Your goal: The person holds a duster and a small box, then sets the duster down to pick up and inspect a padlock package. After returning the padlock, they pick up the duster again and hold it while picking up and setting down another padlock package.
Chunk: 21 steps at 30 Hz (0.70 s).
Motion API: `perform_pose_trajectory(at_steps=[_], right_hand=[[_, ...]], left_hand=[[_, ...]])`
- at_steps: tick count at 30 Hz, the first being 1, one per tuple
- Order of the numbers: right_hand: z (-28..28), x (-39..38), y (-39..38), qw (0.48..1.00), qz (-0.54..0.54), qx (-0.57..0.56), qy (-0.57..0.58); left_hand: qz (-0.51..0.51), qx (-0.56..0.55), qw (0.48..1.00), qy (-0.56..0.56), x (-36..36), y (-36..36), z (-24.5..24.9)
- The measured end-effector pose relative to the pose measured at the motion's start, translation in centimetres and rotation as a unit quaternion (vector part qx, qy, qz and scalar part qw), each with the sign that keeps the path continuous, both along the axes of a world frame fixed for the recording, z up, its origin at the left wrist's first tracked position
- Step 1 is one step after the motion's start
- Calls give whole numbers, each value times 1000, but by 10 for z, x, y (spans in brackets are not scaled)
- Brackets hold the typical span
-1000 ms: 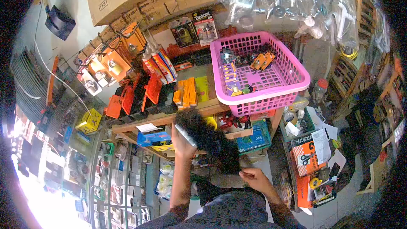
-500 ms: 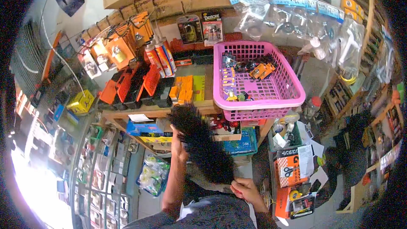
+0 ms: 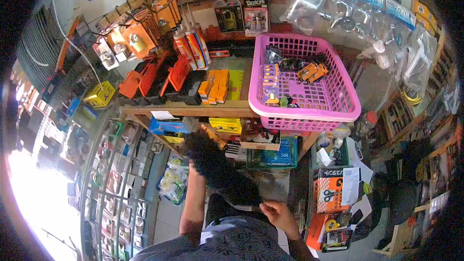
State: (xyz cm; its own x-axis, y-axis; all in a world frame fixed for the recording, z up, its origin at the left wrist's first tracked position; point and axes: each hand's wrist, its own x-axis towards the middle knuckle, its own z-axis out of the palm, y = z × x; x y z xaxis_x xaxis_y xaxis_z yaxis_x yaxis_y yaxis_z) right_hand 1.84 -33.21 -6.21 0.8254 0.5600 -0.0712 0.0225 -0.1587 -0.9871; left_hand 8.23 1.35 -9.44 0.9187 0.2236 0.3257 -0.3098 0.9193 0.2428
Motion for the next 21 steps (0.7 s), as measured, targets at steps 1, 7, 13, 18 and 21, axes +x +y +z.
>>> perform_pose_trajectory(at_steps=[1, 7, 13, 18, 21], right_hand=[[2, 3, -1, 1000, 3, -13, -4], [2, 3, 5, 1000, -9, 10, -5], [-18, 4, 8, 1000, -23, 0, -8], [12, -2, 19, 995, -103, -17, 7], [10, 5, 17, 997, 9, -75, 33]], left_hand=[[19, 16, 997, 67, -9, -15, 44], [31, 56, 998, 11, -17, -19, 73], [47, 101, 985, 133, -17, -23, 126], [-137, -170, 976, -23, -9, 19, 56], [-47, 54, 990, 119, -18, 7, 104]])
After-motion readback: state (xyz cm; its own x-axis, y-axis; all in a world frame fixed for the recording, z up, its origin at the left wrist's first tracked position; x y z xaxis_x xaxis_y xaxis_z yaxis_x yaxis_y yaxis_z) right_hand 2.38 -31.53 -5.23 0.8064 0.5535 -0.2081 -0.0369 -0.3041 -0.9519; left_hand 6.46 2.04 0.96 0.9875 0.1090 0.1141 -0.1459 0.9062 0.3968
